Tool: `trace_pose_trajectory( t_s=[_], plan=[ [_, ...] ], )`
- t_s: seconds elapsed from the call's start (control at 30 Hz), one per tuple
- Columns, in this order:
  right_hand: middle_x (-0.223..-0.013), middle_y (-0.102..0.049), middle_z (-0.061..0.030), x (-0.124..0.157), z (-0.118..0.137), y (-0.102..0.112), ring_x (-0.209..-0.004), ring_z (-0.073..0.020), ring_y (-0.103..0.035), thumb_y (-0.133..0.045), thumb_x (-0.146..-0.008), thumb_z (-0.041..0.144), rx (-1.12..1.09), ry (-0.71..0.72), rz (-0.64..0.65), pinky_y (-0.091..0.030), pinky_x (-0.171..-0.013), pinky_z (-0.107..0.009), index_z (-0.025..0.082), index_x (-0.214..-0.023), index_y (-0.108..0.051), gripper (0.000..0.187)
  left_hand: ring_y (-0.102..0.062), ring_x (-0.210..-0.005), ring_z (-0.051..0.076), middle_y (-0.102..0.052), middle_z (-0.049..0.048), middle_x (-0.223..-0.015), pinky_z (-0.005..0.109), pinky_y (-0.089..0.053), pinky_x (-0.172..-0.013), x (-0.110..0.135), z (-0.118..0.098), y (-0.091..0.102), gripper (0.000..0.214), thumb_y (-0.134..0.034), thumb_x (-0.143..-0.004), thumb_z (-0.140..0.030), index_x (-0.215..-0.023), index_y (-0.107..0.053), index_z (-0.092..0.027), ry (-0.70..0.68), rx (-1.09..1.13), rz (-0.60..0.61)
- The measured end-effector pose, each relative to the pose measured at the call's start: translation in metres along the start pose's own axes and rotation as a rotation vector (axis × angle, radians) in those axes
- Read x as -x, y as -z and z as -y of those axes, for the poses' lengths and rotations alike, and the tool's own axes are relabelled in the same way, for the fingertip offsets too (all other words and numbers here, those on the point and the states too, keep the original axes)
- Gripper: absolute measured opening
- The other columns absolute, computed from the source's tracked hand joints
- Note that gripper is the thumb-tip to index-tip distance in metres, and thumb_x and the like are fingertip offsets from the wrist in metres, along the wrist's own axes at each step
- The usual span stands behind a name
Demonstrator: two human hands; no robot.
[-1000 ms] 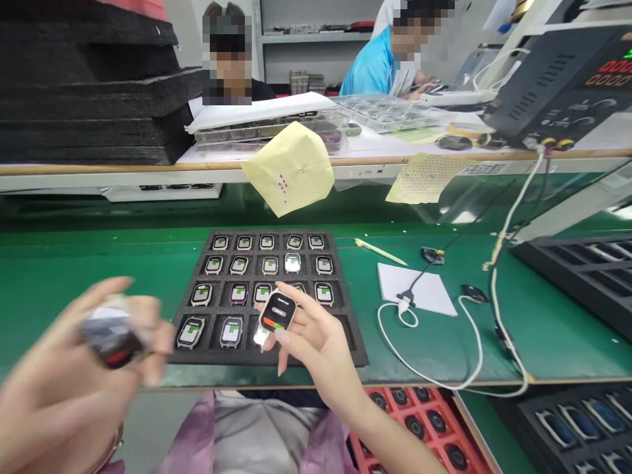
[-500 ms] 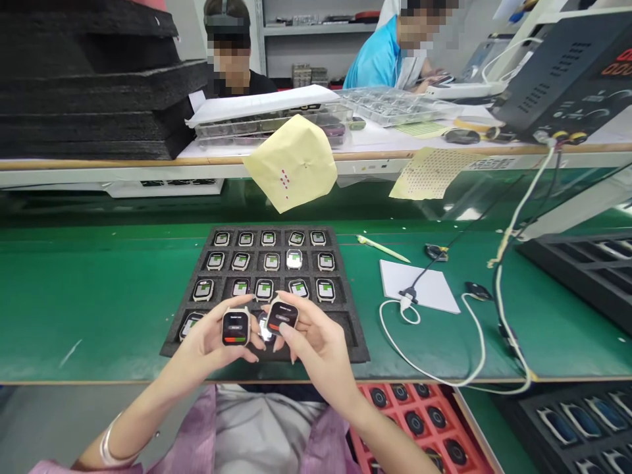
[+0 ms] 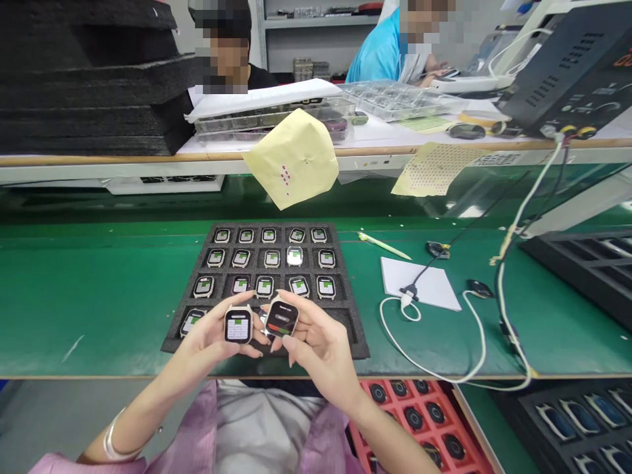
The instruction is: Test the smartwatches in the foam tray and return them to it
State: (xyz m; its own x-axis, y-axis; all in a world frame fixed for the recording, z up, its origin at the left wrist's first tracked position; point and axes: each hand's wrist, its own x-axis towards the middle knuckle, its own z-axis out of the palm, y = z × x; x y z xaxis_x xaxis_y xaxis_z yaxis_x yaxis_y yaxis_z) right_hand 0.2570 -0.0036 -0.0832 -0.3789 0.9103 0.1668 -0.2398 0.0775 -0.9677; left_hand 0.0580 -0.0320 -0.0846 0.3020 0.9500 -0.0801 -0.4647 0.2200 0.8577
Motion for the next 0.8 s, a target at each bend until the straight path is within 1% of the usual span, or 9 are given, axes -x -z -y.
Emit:
trace_pose_trajectory(
  t_s=[0.1, 0.23, 0.33, 0.43, 0.53, 0.63, 0.7, 0.8],
  plan=[
    [-0.092, -0.069, -0.0086, -0.001, -0.001, -0.001, -0.06, -0.0163, -0.062, -0.063, -0.091, 0.025, 0.034, 0.008, -0.045, -0.049, -0.044, -0.024, 0.022, -0.125, -0.059, 0.035, -0.064, -0.095, 0.024, -0.064, 0.0083, -0.104, 0.042, -0.056, -0.085, 0.0, -0.001, -0.001, 0.06, -0.063, -0.081, -0.012, -0.137, -0.045, -0.023, 0.002, -0.009, -0.004],
    [-0.09, -0.071, -0.0071, -0.002, -0.004, -0.005, -0.049, -0.0113, -0.056, -0.066, -0.089, 0.027, 0.087, 0.028, -0.123, -0.051, -0.045, -0.024, 0.022, -0.115, -0.065, 0.027, -0.064, -0.095, 0.023, -0.064, 0.0071, -0.104, 0.041, -0.057, -0.086, 0.002, -0.001, -0.002, 0.058, -0.063, -0.083, -0.013, -0.137, -0.046, -0.025, 0.012, -0.005, 0.014],
    [-0.087, -0.071, -0.0068, -0.002, -0.006, -0.004, -0.046, -0.0112, -0.055, -0.067, -0.088, 0.029, 0.15, 0.011, -0.156, -0.051, -0.044, -0.025, 0.021, -0.111, -0.067, 0.025, -0.064, -0.097, 0.023, -0.064, 0.0075, -0.105, 0.041, -0.057, -0.086, 0.003, -0.001, -0.004, 0.055, -0.062, -0.086, -0.016, -0.137, -0.045, -0.026, 0.003, -0.005, 0.024],
    [-0.09, -0.072, -0.0086, 0.0, -0.003, -0.001, -0.052, -0.0144, -0.06, -0.064, -0.09, 0.03, 0.154, 0.008, -0.103, -0.052, -0.046, -0.026, 0.021, -0.118, -0.065, 0.029, -0.066, -0.095, 0.023, -0.064, 0.0091, -0.107, 0.039, -0.059, -0.082, 0.003, -0.002, -0.004, 0.05, -0.059, -0.09, -0.021, -0.138, -0.044, -0.025, 0.0, -0.026, -0.009],
    [-0.097, -0.071, -0.0091, 0.003, 0.005, -0.001, -0.061, -0.0172, -0.065, -0.065, -0.09, 0.025, 0.066, -0.009, -0.012, -0.052, -0.047, -0.026, 0.024, -0.126, -0.06, 0.036, -0.067, -0.091, 0.023, -0.066, 0.0099, -0.103, 0.036, -0.06, -0.076, 0.001, -0.002, -0.004, 0.047, -0.057, -0.092, -0.024, -0.137, -0.044, -0.022, 0.005, -0.04, -0.033],
    [-0.101, -0.07, -0.0097, 0.006, 0.011, -0.005, -0.066, -0.0185, -0.065, -0.068, -0.088, 0.022, 0.017, -0.061, 0.005, -0.052, -0.047, -0.025, 0.026, -0.129, -0.058, 0.043, -0.068, -0.089, 0.024, -0.066, 0.0101, -0.1, 0.037, -0.061, -0.072, 0.001, -0.002, -0.004, 0.049, -0.059, -0.091, -0.026, -0.138, -0.044, -0.021, -0.013, -0.049, -0.046],
    [-0.103, -0.07, -0.0098, 0.007, 0.012, -0.007, -0.065, -0.0178, -0.065, -0.068, -0.087, 0.021, 0.031, -0.083, -0.018, -0.051, -0.045, -0.024, 0.026, -0.129, -0.058, 0.043, -0.067, -0.091, 0.026, -0.064, 0.0103, -0.105, 0.04, -0.061, -0.075, 0.001, -0.002, -0.003, 0.055, -0.064, -0.087, -0.024, -0.138, -0.044, -0.021, -0.028, -0.047, -0.044],
    [-0.105, -0.07, -0.0094, 0.007, 0.008, -0.006, -0.063, -0.0164, -0.064, -0.068, -0.088, 0.018, 0.041, -0.067, 0.003, -0.051, -0.043, -0.022, 0.028, -0.128, -0.059, 0.042, -0.067, -0.091, 0.024, -0.063, 0.0089, -0.107, 0.039, -0.058, -0.082, 0.003, -0.001, -0.003, 0.066, -0.07, -0.081, -0.019, -0.14, -0.041, -0.023, -0.029, -0.045, -0.016]
  ],
)
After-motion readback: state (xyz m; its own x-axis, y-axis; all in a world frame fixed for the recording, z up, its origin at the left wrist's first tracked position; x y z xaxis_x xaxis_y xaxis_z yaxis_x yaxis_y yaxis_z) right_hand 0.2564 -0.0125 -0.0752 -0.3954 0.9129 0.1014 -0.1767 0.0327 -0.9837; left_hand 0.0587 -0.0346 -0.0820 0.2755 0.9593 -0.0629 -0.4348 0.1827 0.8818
